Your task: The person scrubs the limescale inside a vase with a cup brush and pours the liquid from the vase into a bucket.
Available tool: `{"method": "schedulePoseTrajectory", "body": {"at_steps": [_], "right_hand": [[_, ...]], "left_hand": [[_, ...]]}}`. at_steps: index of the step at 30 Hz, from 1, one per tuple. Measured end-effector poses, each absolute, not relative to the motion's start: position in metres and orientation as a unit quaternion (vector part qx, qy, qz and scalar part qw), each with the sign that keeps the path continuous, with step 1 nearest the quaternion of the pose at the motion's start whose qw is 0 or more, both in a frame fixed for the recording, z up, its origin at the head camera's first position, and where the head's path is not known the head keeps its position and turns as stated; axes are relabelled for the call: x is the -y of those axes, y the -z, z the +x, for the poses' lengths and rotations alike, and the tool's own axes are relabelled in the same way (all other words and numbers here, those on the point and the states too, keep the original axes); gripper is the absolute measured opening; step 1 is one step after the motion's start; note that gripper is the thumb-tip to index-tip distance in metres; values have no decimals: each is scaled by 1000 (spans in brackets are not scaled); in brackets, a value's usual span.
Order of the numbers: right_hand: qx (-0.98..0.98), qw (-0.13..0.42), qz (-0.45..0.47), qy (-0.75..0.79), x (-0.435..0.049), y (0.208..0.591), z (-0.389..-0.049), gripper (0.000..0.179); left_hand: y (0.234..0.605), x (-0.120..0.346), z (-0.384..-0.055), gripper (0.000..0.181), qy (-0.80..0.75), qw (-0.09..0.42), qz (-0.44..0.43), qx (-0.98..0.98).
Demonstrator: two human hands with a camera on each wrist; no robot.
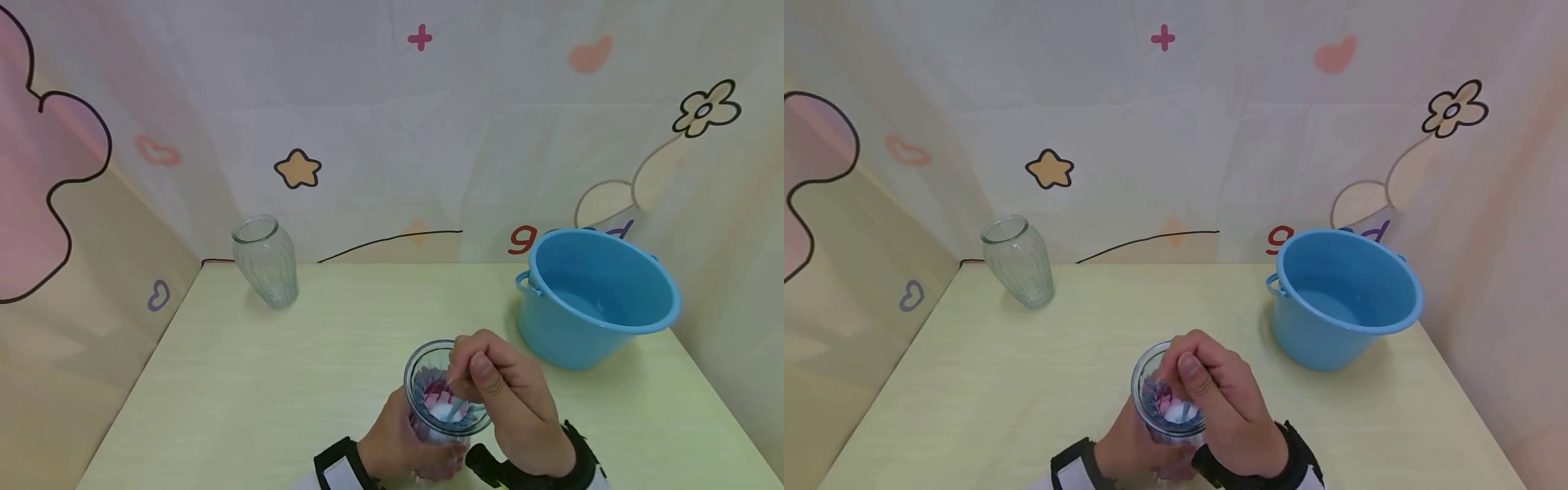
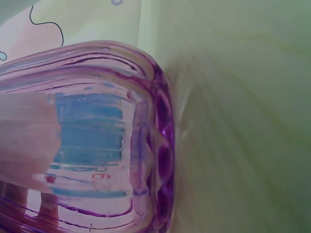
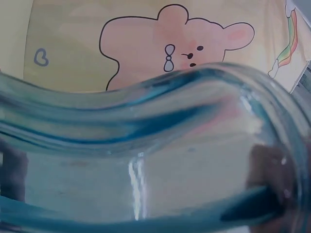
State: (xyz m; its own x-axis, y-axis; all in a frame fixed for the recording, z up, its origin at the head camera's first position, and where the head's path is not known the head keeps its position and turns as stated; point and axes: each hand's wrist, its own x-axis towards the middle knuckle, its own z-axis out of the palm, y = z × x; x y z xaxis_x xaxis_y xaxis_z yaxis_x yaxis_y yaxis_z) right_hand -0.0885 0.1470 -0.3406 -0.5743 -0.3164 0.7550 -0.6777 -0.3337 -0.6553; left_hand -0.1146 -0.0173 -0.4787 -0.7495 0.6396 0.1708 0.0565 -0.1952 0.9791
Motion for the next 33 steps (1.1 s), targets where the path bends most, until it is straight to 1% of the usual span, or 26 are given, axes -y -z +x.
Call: {"method": "schedulePoseTrajectory", "body": {"at_steps": [5,12,18,19,26,30,33], "right_hand": [[632,112,408,-650,-145,337,-84,25],[684,69,418,-594,-144,334,-82,34],[691,62,414,-590,-143,333,-83,34],[692,61,412,-590,-144,333,-82,34],[673,77,416,-606,-146,334,-83,32],[654,110,430,-613,-146,338,-84,28],[635,137,439,-620,-146,341,-84,27]], "left_hand": [[478,18,-115,68,-715,199,296,-601],[482,18,-115,60,-719,181,329,-585],[482,17,-116,60,-711,150,345,-593],[482,17,-116,60,-713,153,345,-592],[480,17,-115,63,-716,181,327,-589],[478,18,-114,68,-715,188,309,-598],[478,17,-114,71,-711,182,304,-607]]}}
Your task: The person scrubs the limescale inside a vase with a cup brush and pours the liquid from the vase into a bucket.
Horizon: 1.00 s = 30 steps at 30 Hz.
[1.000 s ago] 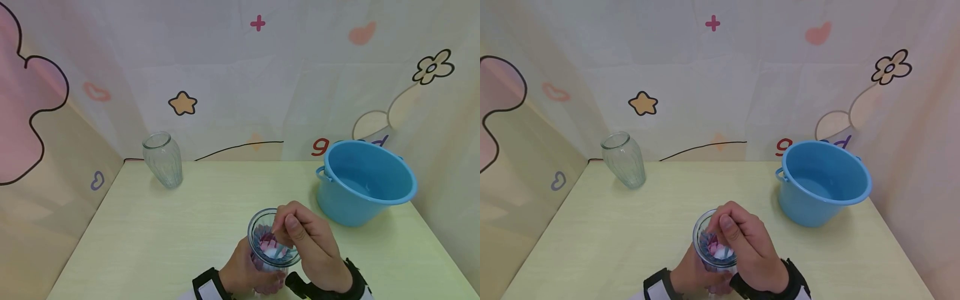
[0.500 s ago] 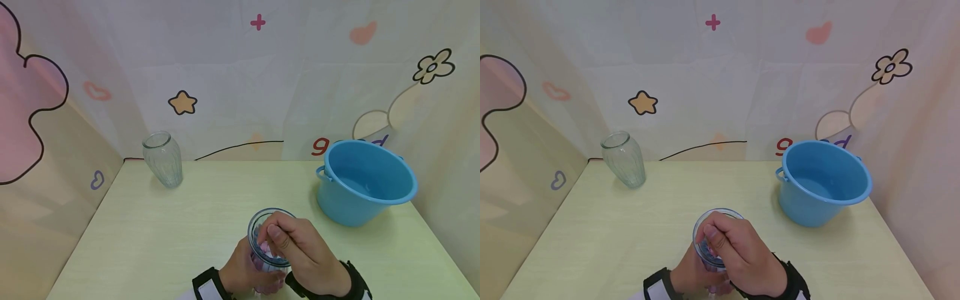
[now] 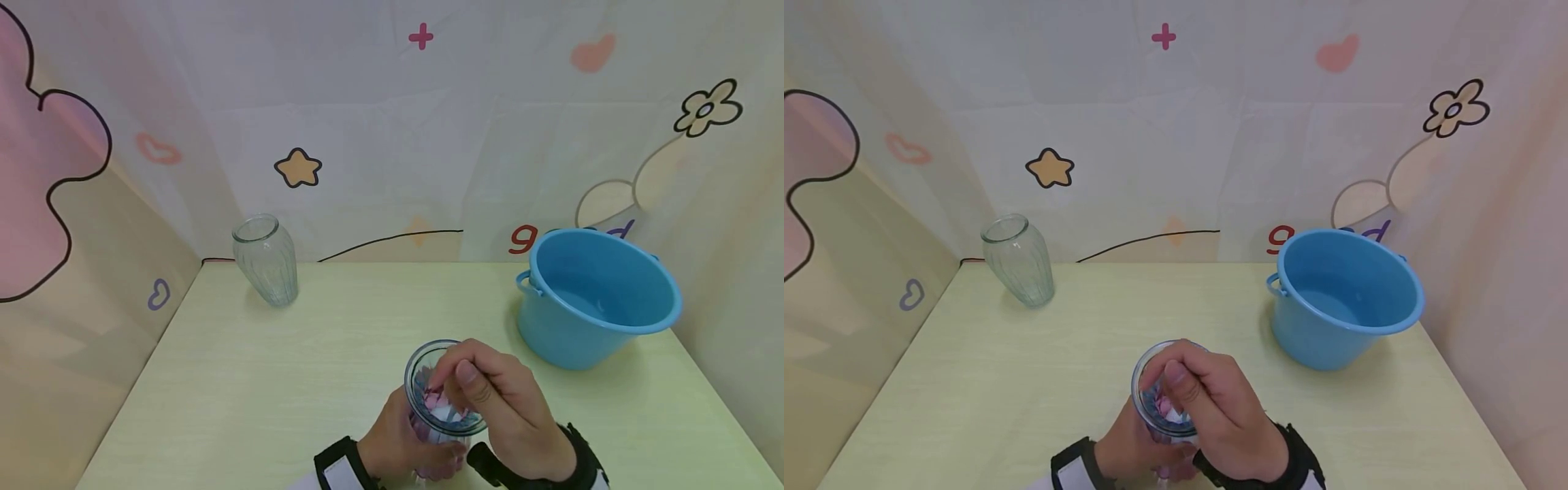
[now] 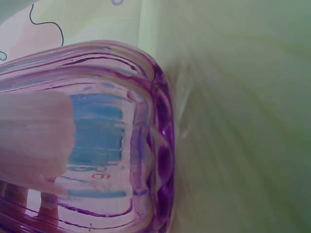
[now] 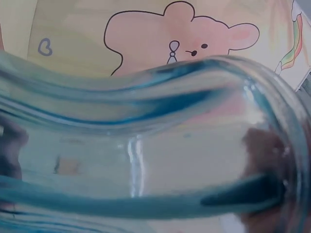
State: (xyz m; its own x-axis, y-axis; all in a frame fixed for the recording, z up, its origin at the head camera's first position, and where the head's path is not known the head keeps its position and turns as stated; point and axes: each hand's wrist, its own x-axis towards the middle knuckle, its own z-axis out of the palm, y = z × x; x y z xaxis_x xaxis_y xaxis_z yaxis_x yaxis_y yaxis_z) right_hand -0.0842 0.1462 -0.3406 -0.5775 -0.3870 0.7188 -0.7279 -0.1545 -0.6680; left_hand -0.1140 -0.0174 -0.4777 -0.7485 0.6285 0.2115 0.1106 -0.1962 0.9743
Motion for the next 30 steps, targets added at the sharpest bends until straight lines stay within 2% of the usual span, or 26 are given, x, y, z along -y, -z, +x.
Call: {"method": "schedulePoseTrajectory", "body": {"at_steps": [6,14,17,25,30], "right_hand": [[609,158,425,-651,-150,340,-78,33],[536,165,476,-678,-152,331,-80,42],[519,166,488,-682,-150,332,-82,40],[533,103,464,-700,-150,335,-83,27],[565,112,448,-684,-151,335,-84,25]], "left_hand": [[479,18,-114,71,-699,159,312,-624],[479,18,-115,74,-686,164,297,-644],[480,18,-115,72,-693,170,300,-633],[481,19,-116,61,-700,162,330,-613],[481,19,-116,64,-708,177,318,-605]]}}
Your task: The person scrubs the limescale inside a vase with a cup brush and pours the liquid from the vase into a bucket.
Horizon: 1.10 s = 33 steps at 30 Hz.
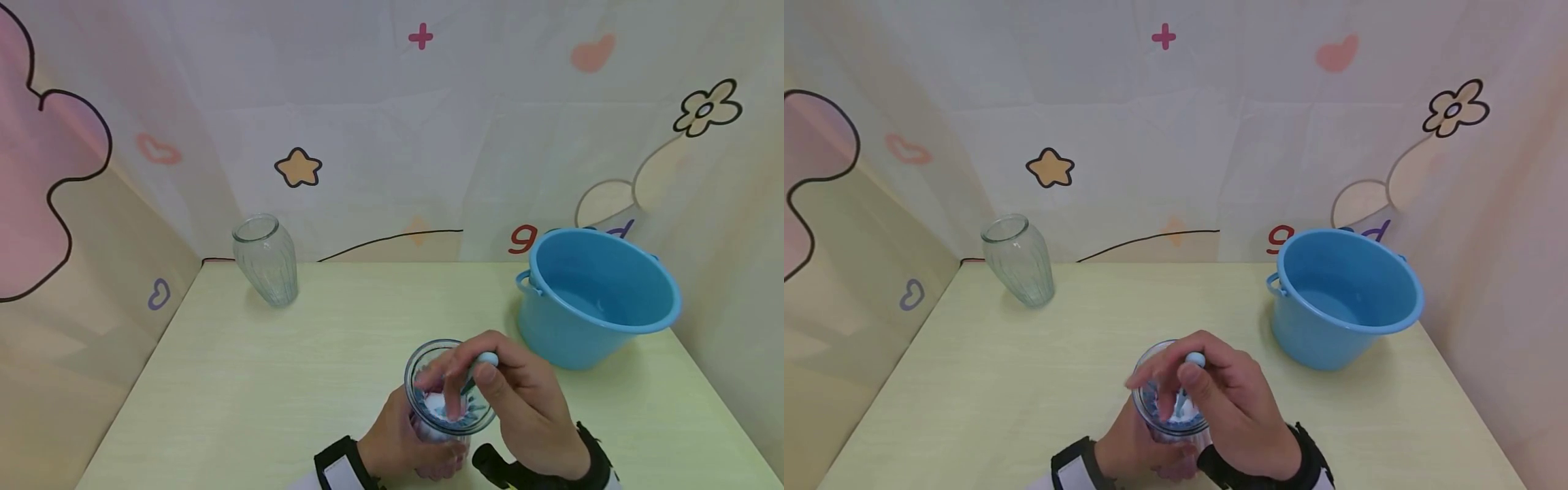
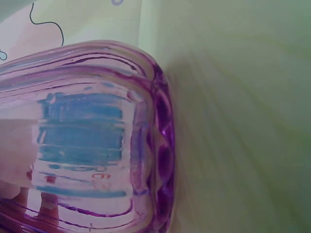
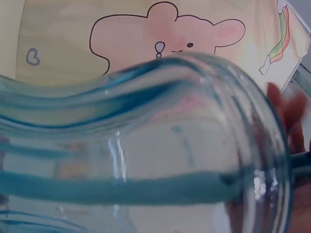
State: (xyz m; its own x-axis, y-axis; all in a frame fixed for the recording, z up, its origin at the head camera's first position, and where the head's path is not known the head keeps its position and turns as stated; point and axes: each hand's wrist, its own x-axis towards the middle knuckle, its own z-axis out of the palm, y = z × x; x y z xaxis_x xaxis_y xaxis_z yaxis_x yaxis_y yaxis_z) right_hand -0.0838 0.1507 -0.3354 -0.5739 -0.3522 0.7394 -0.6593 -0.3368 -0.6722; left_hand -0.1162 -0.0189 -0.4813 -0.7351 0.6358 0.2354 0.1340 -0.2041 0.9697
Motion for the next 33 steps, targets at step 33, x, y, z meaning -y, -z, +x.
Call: {"method": "schedulePoseTrajectory", "body": {"at_steps": [33], "right_hand": [[706,5,402,-583,-146,328,-80,33]], "left_hand": [[486,17,-119,56,-699,143,348,-608]]}}
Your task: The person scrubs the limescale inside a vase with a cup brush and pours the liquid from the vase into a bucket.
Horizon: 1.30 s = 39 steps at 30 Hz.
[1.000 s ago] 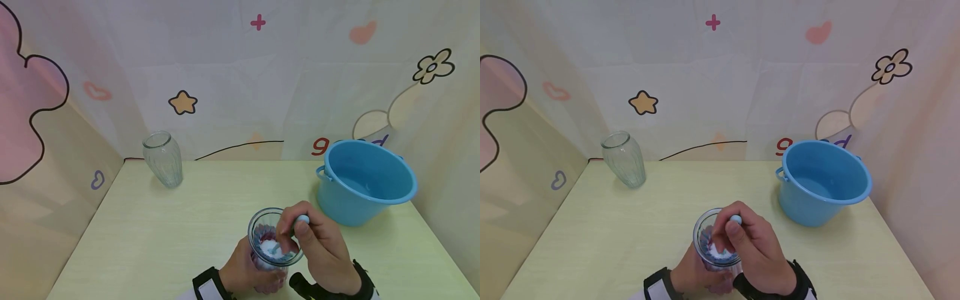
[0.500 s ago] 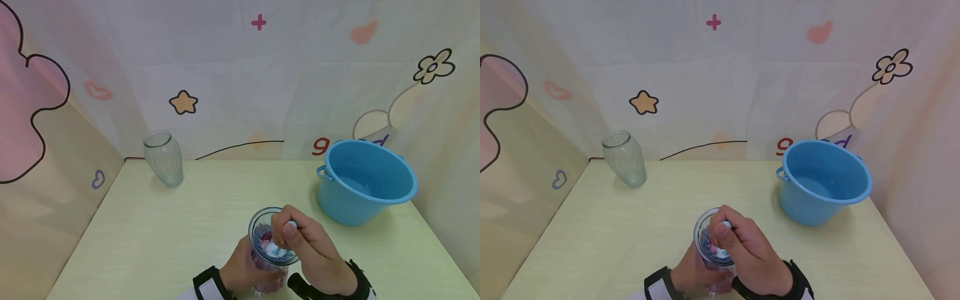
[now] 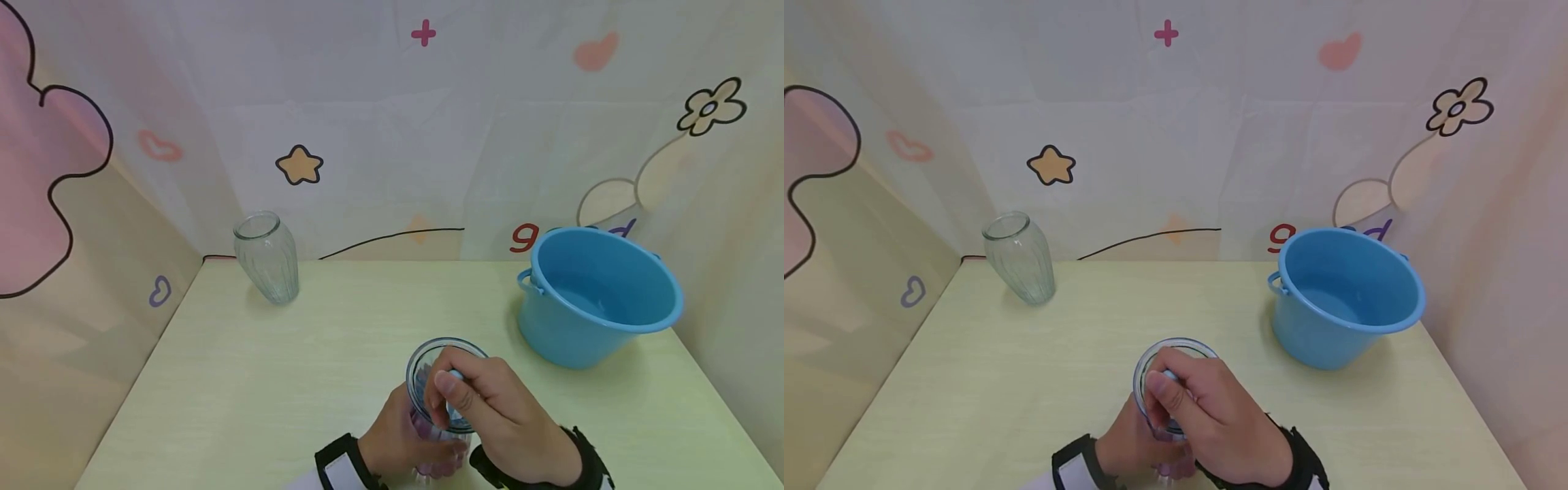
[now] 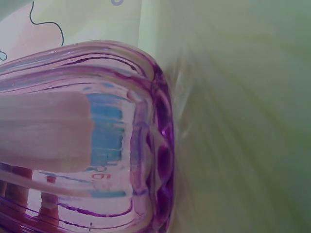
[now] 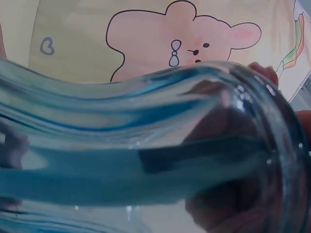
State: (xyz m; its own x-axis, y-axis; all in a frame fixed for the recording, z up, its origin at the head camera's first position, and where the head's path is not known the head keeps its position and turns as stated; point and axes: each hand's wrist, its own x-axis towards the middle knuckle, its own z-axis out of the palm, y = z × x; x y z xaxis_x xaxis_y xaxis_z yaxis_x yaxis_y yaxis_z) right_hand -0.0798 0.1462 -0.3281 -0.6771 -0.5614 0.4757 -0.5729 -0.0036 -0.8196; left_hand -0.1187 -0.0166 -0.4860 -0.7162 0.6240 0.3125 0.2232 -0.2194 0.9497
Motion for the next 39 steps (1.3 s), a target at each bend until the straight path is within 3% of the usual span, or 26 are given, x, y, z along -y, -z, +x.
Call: {"method": "schedulePoseTrajectory", "body": {"at_steps": [10,20,26,32,39], "right_hand": [[671,49,403,-621,-149,332,-80,29],[519,118,491,-689,-153,330,-76,27],[538,132,478,-681,-154,328,-73,26],[599,111,450,-654,-153,334,-76,22],[669,38,418,-613,-150,332,-80,27]], "left_hand": [[483,18,-117,67,-698,164,317,-621],[482,17,-116,69,-698,175,291,-631],[480,17,-116,73,-688,164,286,-646],[480,18,-116,68,-690,164,294,-641],[482,18,-117,67,-695,176,304,-627]]}}
